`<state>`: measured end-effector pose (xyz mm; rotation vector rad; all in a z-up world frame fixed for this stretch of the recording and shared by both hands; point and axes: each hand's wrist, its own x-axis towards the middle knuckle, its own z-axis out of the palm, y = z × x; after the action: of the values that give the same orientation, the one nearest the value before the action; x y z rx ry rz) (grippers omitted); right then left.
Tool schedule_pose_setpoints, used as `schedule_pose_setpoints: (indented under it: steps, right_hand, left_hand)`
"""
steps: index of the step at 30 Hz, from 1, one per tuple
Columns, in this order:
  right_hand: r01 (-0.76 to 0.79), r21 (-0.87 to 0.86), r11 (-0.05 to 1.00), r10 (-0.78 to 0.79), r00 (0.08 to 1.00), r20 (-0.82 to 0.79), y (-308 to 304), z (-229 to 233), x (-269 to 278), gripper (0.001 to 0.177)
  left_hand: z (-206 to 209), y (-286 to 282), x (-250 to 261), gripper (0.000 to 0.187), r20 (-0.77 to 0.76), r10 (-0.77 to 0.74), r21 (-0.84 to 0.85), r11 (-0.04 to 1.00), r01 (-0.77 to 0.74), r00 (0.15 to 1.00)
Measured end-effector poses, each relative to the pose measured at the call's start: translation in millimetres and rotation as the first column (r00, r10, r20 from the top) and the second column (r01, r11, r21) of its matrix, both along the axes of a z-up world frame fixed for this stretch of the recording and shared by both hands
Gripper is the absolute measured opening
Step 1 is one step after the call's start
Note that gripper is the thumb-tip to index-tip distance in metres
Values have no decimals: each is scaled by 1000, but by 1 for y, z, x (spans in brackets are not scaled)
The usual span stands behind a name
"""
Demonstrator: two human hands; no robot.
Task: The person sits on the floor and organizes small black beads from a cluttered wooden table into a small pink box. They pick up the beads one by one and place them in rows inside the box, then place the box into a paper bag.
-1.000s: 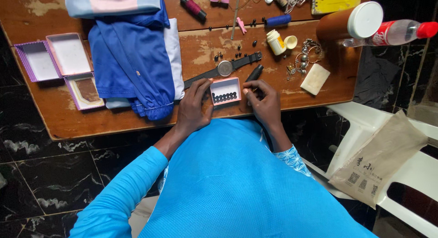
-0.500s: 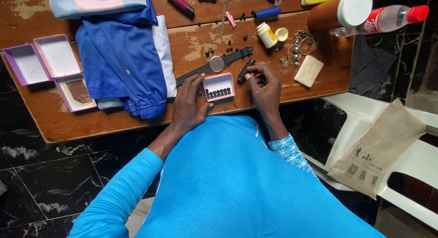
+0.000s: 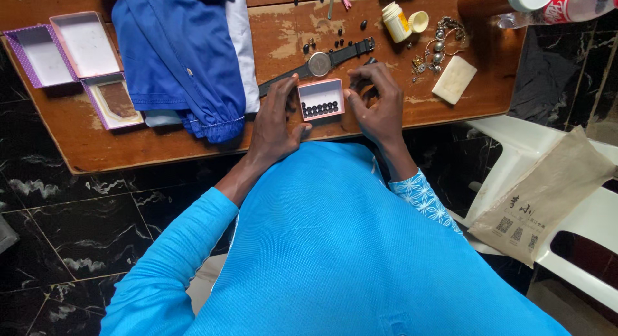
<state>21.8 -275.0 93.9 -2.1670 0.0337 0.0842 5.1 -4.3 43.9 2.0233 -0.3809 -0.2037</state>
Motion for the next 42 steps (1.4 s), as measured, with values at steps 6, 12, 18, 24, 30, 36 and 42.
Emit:
schedule_pose_setpoints:
  steps: [6, 12, 18, 24, 30, 36, 42]
  right_hand:
    - [-199, -171, 965, 220, 969, 116, 1, 9, -7, 61]
    - [-206, -147, 968, 224, 967, 121, 19, 14, 5, 66]
    - [-220, -122, 968, 236, 961, 143, 33, 23, 14, 65]
    - [-70, -28, 997, 73, 991, 112, 16, 32, 11, 55]
    - [200, -3, 980, -199, 977, 75, -28, 35, -16, 45]
    - [551, 123, 825, -558, 829, 33, -92, 24, -66, 34]
    - [830, 284, 480, -866, 500, 4, -149, 8, -129, 25]
  left_hand:
    - [22, 2, -2, 123, -42, -14, -108, 994, 10, 999]
    - [61, 22, -1, 106, 21, 84, -80, 993, -82, 996]
    - [82, 52, 6, 72, -91, 271, -130, 951, -281, 958]
    - [89, 62, 13, 47, -137, 415, -192, 880, -435, 900]
    - [99, 15, 45, 38, -119, 302, -239, 916, -322, 946]
    - [127, -56, 73, 35, -94, -57, -223, 974, 35, 994]
    - [151, -151, 68, 36, -29, -422, -234, 884, 405, 906]
